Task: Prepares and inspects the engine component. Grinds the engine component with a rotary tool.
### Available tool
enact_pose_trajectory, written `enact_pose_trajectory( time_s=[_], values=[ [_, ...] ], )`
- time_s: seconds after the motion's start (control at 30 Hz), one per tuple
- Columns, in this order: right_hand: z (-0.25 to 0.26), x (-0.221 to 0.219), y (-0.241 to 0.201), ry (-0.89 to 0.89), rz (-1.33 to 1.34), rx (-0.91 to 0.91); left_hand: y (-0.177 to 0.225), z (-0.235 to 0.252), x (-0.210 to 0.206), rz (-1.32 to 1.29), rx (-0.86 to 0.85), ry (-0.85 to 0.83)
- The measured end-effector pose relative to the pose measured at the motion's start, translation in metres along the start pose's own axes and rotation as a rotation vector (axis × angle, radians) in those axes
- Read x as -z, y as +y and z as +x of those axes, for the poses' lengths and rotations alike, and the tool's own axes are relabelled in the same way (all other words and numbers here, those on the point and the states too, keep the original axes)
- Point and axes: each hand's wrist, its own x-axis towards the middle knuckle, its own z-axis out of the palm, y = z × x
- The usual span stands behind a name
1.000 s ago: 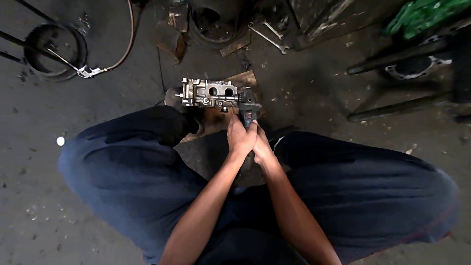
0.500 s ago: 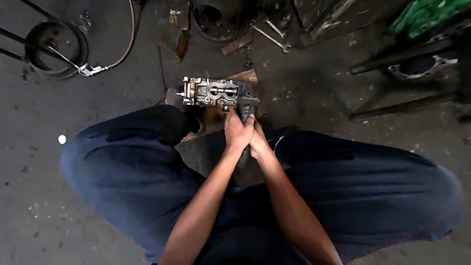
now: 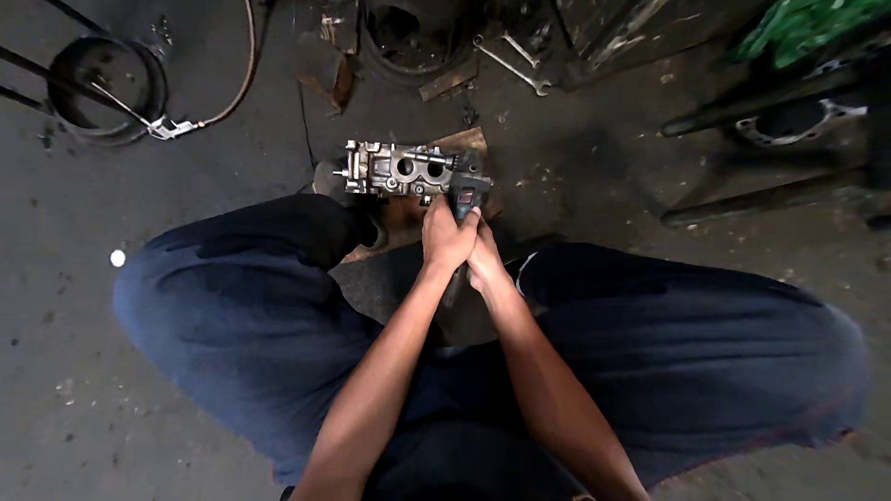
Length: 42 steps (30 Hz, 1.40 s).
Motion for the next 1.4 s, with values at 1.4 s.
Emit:
enact_pose_trajectory(
  time_s=[1.4],
  values=[
    [-0.02,0.013,0.0,0.028,-0.065,-0.034,-0.002,-0.023,-0.009,-0.088,0.061,-0.006]
  ],
)
